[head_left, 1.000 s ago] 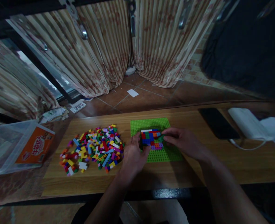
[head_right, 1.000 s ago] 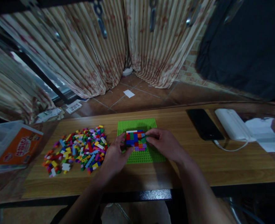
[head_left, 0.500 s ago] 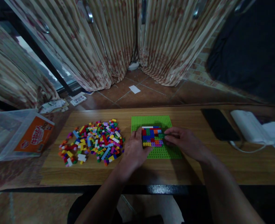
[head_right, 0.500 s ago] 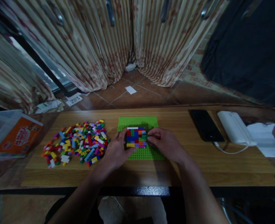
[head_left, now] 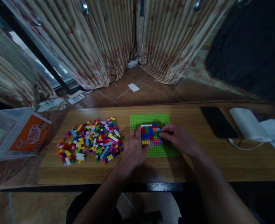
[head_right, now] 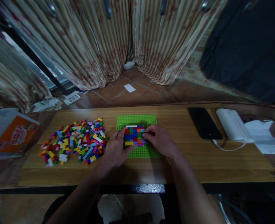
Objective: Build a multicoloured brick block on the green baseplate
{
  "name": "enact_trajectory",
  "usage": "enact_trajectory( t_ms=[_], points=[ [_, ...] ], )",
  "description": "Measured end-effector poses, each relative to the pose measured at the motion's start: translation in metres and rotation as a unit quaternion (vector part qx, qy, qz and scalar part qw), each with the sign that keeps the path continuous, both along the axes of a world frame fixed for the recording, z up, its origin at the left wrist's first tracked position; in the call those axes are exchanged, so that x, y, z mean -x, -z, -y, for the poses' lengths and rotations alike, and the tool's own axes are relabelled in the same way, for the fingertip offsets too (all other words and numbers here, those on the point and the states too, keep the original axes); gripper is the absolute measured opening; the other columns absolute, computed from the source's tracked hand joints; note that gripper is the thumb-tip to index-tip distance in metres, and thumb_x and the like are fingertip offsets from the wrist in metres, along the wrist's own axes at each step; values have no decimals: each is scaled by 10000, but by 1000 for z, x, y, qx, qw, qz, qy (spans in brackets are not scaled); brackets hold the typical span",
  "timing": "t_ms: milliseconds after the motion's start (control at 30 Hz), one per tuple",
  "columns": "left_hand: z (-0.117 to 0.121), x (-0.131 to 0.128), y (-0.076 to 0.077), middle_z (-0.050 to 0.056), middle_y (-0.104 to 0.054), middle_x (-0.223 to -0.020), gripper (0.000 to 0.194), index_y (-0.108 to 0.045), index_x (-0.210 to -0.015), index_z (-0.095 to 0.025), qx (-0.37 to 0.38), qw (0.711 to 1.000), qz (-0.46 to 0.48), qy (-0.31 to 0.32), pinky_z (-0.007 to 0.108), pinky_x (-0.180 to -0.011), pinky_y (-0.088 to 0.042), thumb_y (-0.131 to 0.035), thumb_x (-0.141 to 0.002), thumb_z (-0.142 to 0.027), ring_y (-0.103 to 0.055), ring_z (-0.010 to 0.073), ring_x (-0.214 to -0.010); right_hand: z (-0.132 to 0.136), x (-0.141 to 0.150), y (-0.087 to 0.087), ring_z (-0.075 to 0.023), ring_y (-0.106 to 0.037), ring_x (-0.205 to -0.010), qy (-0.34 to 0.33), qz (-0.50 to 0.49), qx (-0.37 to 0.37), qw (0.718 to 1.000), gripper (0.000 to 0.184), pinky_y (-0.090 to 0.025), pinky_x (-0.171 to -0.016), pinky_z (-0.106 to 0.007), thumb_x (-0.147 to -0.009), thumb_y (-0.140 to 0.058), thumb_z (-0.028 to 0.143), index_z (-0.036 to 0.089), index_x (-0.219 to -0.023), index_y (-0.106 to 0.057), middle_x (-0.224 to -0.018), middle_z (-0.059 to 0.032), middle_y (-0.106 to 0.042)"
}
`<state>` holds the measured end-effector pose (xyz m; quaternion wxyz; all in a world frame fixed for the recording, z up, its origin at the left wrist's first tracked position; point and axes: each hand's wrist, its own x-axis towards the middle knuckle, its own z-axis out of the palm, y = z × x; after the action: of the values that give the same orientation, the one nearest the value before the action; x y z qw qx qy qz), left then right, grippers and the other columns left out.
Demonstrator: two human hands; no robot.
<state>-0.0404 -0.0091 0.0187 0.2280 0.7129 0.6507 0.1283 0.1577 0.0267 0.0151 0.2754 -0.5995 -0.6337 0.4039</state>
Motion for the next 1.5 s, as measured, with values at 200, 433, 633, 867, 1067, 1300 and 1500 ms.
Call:
enact_trajectory(
  t_ms=[200, 433, 633, 867, 1067, 1300, 1500],
  points=[
    [7, -4, 0, 138, -466, -1318, 807, -191, -1490, -182, -29, 999, 26, -3, 427, -970, -464, -635, -832, -328, -516, 288, -1182, -2, 5, -1, -148, -572, -591, 54, -43, 59, 996, 202, -429, -577, -288, -656, -702, 374, 195, -739, -658, -638, -4, -651],
    [21, -13, 4, 125, -211, -1516, 682, -300, -1471, -327, -111, 989, -43, 86, 478, -1006, -416, -573, -860, -199, -427, 330, -1252, -3, 9, -6, -129, -529, -512, 68, -41, 78, 994, 175, -386, -523, -274, -628, -707, 349, 189, -660, -644, -538, 14, -604],
    [23, -23, 1, 135, -286, -1520, 609, -331, -1468, -302, -100, 979, -151, 93, 446, -868, -493, -534, -897, -240, -533, 295, -1055, -3, 9, -3, -125, -516, -508, 66, -45, 72, 994, 163, -376, -519, -273, -638, -696, 341, 188, -657, -643, -543, 6, -603],
    [23, -29, 3, 151, -354, -1494, 578, -372, -1456, -242, -112, 973, -180, 92, 435, -825, -511, -500, -894, -200, -550, 305, -1026, -5, 10, 6, -118, -495, -501, 70, -55, 48, 995, 176, -365, -512, -266, -607, -704, 353, 192, -623, -635, -521, 21, -586],
    [22, -20, 7, 137, -311, -1521, 579, -378, -1451, -262, -114, 982, -116, 93, 495, -878, -490, -503, -888, -207, -539, 334, -1088, -9, -3, 2, -96, -502, -500, 21, -168, 120, 978, 280, -392, -516, -242, -621, -729, 430, 169, -667, -638, -543, 20, -597],
    [15, 1, 9, 154, -324, -1499, 728, -228, -1498, -165, -79, 993, 85, 20, 417, -1064, -405, -548, -844, -197, -392, 287, -1335, -3, -13, -10, -128, -591, -562, 156, -75, 73, 982, 219, -473, -558, -257, -776, -587, 385, 182, -704, -629, -653, -30, -659],
    [12, 4, 7, 125, -537, -1335, 800, -212, -1501, -176, -23, 993, 110, -18, 369, -977, -476, -582, -792, -155, -565, 246, -1147, -5, 3, 0, -181, -649, -640, 88, 19, 37, 995, 291, -500, -616, -317, -861, -465, 390, 183, -888, -668, -787, -67, -713]
  ],
)
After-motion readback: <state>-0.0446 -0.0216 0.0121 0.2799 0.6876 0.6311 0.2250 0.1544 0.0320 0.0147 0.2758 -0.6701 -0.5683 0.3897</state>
